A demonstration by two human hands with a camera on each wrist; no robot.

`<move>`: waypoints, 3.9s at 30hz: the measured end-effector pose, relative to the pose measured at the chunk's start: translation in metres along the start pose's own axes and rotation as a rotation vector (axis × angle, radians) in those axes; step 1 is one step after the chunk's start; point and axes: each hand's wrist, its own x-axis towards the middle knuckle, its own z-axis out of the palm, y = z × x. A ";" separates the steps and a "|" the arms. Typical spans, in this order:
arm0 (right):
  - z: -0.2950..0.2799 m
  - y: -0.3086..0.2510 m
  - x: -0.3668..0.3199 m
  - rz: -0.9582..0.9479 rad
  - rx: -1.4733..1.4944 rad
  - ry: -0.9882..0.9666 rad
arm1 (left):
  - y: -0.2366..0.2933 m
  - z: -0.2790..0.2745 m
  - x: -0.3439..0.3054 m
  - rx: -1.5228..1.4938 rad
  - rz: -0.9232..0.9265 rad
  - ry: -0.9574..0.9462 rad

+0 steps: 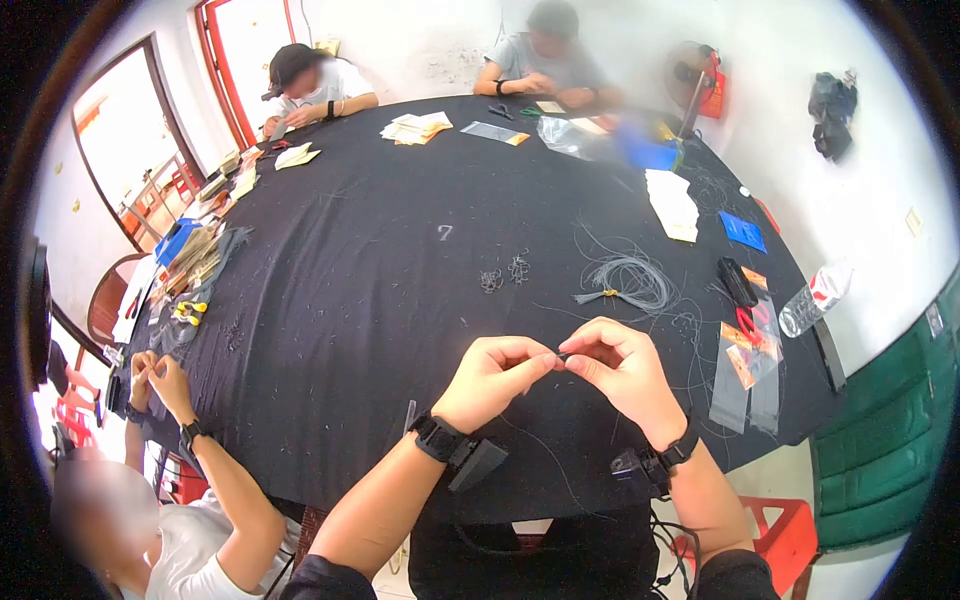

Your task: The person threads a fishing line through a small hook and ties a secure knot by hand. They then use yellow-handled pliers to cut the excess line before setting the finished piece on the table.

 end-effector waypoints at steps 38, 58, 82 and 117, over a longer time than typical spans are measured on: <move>-0.008 0.019 -0.008 -0.207 -0.111 0.020 | 0.005 0.017 -0.004 0.113 -0.119 0.019; -0.005 0.016 -0.007 -0.334 -0.263 0.143 | 0.000 0.021 -0.002 0.079 -0.079 0.070; -0.003 0.018 -0.008 -0.344 -0.288 0.138 | -0.002 0.020 -0.004 -0.032 -0.096 0.109; -0.005 0.019 -0.009 -0.312 -0.327 0.120 | 0.002 0.023 -0.004 0.100 -0.047 0.094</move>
